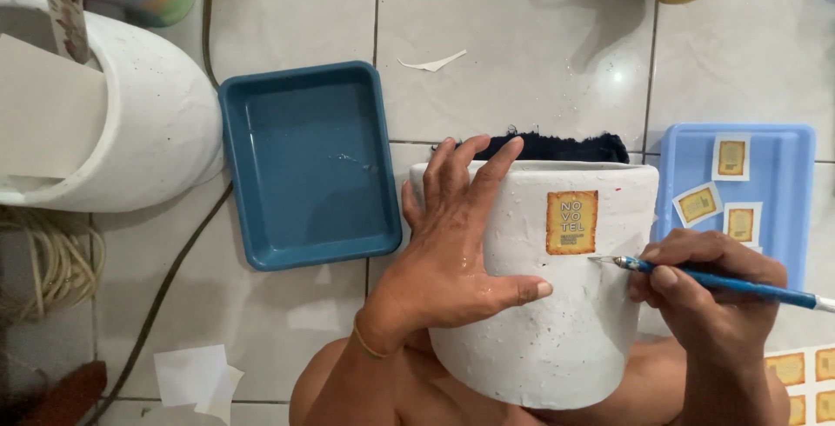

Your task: The person applies small rectangular stickers to the side of a white ceramic pot. They use a brush to smooth the first sticker, then pour water from a brass kettle onto a paper square in a tray. They place a second sticker below the first and smooth it with their fingers, then use the brush again to press the edges.

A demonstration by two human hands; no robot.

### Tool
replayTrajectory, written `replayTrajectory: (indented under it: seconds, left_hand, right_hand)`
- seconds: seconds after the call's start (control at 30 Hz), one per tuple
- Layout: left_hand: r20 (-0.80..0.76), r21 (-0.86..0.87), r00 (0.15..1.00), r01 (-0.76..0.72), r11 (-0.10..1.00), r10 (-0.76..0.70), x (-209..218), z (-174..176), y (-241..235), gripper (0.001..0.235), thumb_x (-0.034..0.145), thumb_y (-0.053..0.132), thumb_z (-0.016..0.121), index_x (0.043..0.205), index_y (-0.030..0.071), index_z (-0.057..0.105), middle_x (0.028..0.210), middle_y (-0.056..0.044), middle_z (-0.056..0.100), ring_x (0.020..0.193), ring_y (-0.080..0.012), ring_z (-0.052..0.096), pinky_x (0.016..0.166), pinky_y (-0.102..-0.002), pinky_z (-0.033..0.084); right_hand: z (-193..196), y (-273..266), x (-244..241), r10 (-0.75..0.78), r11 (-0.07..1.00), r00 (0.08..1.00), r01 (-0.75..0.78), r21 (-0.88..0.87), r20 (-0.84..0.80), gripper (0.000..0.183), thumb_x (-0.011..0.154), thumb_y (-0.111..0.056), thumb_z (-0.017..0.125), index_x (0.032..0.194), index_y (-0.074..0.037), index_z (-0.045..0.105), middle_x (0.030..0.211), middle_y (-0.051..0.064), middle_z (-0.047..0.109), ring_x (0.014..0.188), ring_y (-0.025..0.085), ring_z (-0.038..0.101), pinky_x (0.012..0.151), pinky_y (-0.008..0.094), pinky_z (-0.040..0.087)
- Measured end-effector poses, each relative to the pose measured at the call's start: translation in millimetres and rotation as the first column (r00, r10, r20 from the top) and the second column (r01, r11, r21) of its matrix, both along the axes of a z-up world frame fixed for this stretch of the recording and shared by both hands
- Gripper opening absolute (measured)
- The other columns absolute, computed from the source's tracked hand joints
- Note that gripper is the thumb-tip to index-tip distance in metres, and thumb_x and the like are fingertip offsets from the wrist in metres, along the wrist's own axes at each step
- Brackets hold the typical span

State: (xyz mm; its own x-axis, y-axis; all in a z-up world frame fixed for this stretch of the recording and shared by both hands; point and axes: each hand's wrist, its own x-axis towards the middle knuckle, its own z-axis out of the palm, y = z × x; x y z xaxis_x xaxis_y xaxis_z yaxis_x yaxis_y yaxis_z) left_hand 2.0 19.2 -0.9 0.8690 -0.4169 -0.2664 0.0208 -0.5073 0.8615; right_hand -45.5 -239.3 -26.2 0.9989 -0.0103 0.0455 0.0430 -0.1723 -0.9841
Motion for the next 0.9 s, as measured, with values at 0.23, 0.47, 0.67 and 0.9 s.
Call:
replayTrajectory:
  seconds: [0.23, 0.47, 0.67, 0.9]
  left_hand:
    - [-0.027, -0.016, 1.000, 0.000, 1.000, 0.000, 1, 2, 0, 0.112, 0.064, 0.044, 0.080, 0.152, 0.024, 0.014, 0.158, -0.011, 0.011, 0.149, -0.0349, -0.011, 0.110, -0.063, -0.011]
    - [-0.012, -0.032, 1.000, 0.010, 0.999, -0.011, 0, 0, 2, 0.110, 0.066, 0.046, 0.078, 0.152, 0.025, 0.014, 0.158, -0.010, 0.010, 0.149, -0.0352, -0.011, 0.110, -0.064, -0.012]
    - [-0.015, -0.030, 1.000, 0.010, 0.999, -0.011, 1, 0, 1, 0.104, 0.069, 0.048, 0.074, 0.152, 0.024, 0.015, 0.157, -0.011, 0.011, 0.149, -0.0343, -0.011, 0.110, -0.064, -0.010]
    - [-0.022, -0.047, 1.000, 0.002, 0.999, -0.003, 0, -2, 1, 0.093, 0.077, 0.045, 0.066, 0.152, 0.024, 0.015, 0.156, -0.010, 0.011, 0.149, -0.0339, -0.011, 0.110, -0.063, -0.012]
  right_hand:
    - [-3, 0, -1, -0.038, 0.996, 0.999, 0.040, 0.074, -0.028, 0.018, 0.081, -0.014, 0.066, 0.084, 0.002, 0.059, 0.062, 0.014, 0.056, 0.047, 0.018, 0.058, 0.040, 0.020, 0.045]
    - [-6, -5, -3, -0.001, 0.999, 1.000, 0.001, 0.039, 0.003, 0.016, 0.081, -0.012, 0.066, 0.082, 0.002, 0.059, 0.068, 0.014, 0.060, 0.049, 0.018, 0.059, 0.044, 0.021, 0.049]
    - [1, 3, -4, -0.016, 1.000, 1.000, 0.016, -0.009, 0.018, 0.017, 0.081, -0.013, 0.066, 0.083, 0.003, 0.059, 0.064, 0.014, 0.059, 0.048, 0.018, 0.058, 0.045, 0.021, 0.048]
    - [12, 10, -5, 0.060, 0.982, 0.997, -0.049, -0.180, 0.057, 0.012, 0.080, -0.007, 0.064, 0.082, 0.005, 0.061, 0.059, 0.014, 0.060, 0.048, 0.019, 0.059, 0.051, 0.024, 0.048]
